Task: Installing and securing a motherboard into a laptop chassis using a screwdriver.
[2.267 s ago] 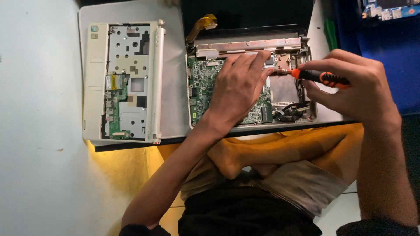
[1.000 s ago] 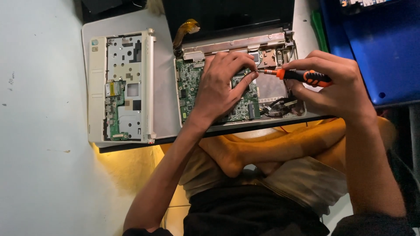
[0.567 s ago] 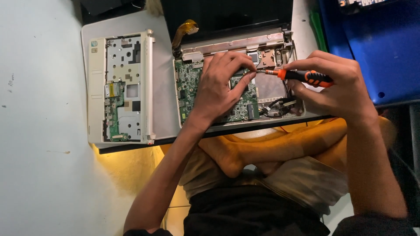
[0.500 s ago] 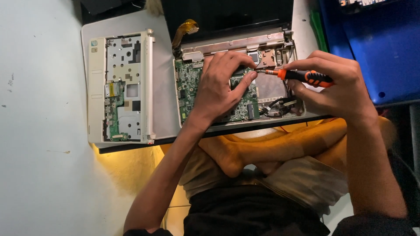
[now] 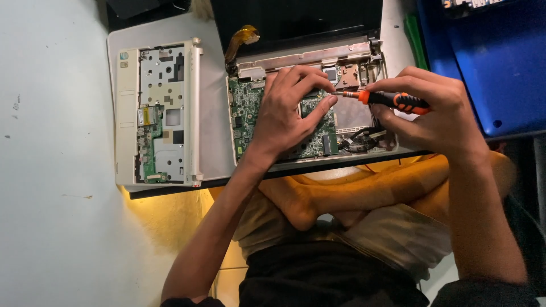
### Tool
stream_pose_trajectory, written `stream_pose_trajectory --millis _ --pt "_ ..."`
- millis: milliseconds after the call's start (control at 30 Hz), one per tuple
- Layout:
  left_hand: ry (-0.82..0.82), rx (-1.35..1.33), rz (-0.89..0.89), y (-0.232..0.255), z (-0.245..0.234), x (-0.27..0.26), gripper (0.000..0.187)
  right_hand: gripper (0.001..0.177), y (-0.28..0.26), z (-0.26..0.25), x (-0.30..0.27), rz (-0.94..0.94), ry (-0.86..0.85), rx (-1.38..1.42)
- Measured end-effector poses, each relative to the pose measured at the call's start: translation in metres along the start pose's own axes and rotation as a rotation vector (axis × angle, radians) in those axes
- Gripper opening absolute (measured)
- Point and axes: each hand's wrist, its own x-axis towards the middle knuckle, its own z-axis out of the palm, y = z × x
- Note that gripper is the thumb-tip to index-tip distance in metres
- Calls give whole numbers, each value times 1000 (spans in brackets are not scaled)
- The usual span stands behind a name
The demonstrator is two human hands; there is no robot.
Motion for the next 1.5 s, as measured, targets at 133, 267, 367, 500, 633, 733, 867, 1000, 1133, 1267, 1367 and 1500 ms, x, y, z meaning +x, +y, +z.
stream_pose_trajectory --millis 133,267,367,500,633,733,867,1000,1133,1267,1367,1500 --pt "13 -75 -31 5 -4 1 12 36 3 0 -2 -3 0 9" --pt "13 -77 -40 3 -2 0 10 31 0 -1 -1 -25 20 20" --pt "16 -121 -76 2 -3 1 10 34 2 -1 -4 -5 17 10" --pt "26 -144 -87 1 -3 0 12 35 4 -1 -4 -13 3 11" --pt "26 -158 -95 5 -6 2 11 36 7 1 -5 -29 7 4" --pt "24 -168 -108 6 -7 2 10 37 7 1 -4 -48 9 2" --pt "17 -165 -103 4 -5 2 12 36 7 1 -7 -19 18 -13" --pt "3 -135 -104 3 -4 1 16 41 9 0 -7 -30 -6 -31" --pt "8 -155 -93 0 -4 1 15 41 3 -2 -4 -48 -10 -32" --pt "3 -161 -70 -11 1 -2 17 37 5 -3 -3 -64 -4 -40" --pt "-23 -157 -45 -21 5 -4 23 33 0 -9 2 -92 -25 -107" --pt "-37 -153 -46 -21 5 -3 23 43 2 -11 -4 -24 -19 -64"
